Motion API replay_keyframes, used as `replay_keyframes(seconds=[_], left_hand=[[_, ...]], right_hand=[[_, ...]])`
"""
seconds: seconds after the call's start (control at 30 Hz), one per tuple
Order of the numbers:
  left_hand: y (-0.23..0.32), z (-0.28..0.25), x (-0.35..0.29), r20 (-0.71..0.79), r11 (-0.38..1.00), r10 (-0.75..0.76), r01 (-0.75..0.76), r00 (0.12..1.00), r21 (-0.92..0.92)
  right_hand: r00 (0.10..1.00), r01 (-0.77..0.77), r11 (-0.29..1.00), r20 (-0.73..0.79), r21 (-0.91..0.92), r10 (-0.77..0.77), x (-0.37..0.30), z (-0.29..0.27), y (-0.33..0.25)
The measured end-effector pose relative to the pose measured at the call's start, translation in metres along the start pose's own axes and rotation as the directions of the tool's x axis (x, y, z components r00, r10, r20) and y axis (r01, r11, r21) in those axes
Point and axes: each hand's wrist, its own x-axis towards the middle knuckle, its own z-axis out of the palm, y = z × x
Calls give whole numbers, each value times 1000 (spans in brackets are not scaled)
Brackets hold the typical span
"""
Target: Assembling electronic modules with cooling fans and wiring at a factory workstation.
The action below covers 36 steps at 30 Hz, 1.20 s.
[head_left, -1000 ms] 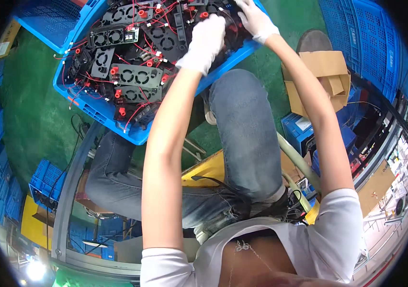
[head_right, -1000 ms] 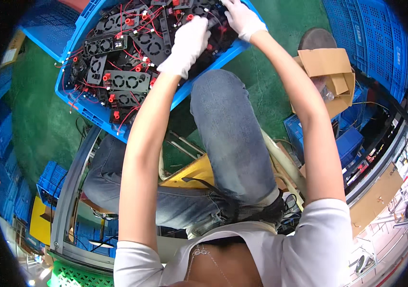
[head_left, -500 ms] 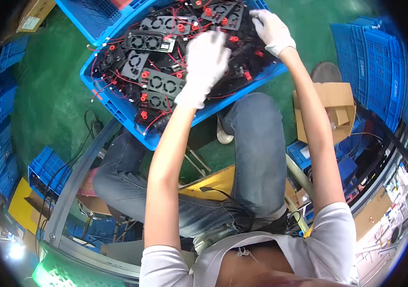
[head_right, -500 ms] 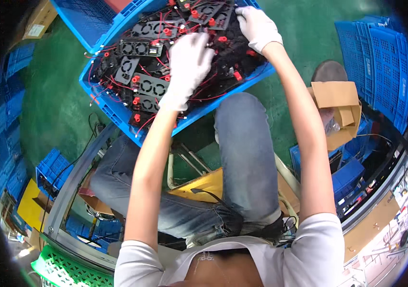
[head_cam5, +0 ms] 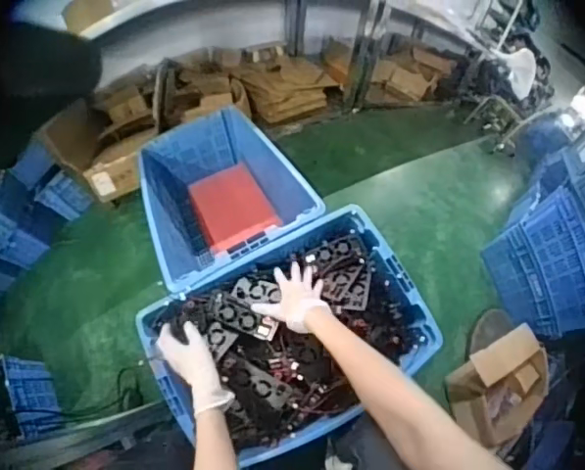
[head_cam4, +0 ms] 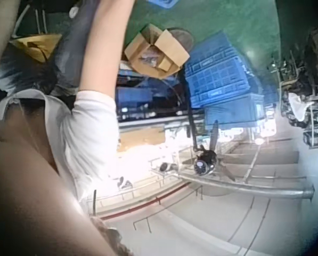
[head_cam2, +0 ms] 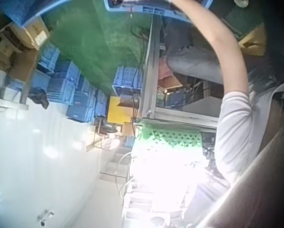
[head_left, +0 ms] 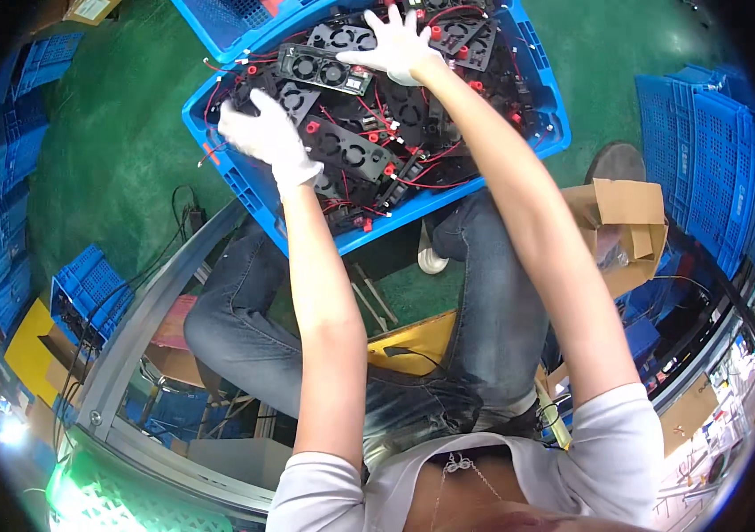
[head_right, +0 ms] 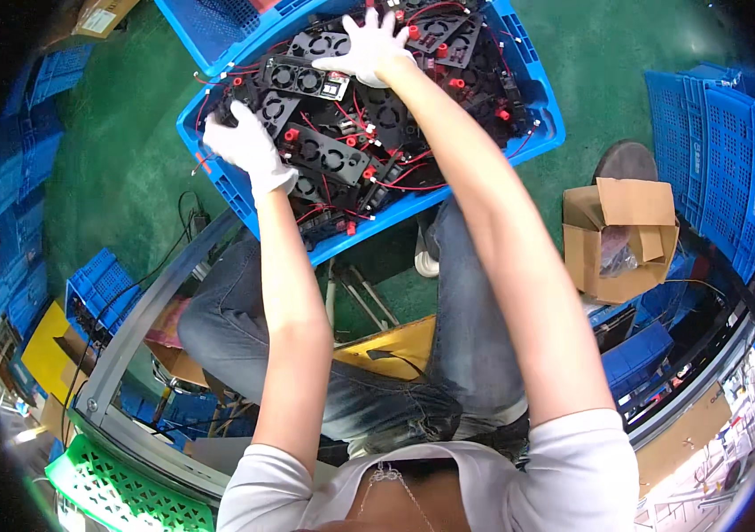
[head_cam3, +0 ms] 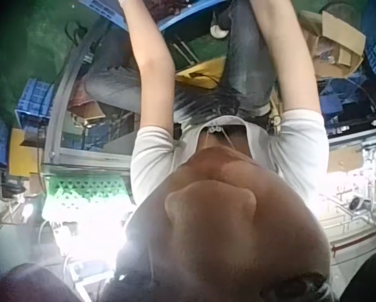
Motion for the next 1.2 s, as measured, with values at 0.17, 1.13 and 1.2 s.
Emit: replay_keyframes(seconds=[0.17,1.13,1.2], left_hand=[[-13,3,-28,374,992,-94,54,923,115],[-20,-53,5,903,665,-183,725,389,-178],[-17,-63,-5,875,571,-182,773,449,-277]], right_hand=[[993,-60,965,113,255,32,-2,-9,-20],[932,115,985,358,-127,-63,-28,-26,-80],[933,117,986,352,-120,-68,-42,-36,-84]])
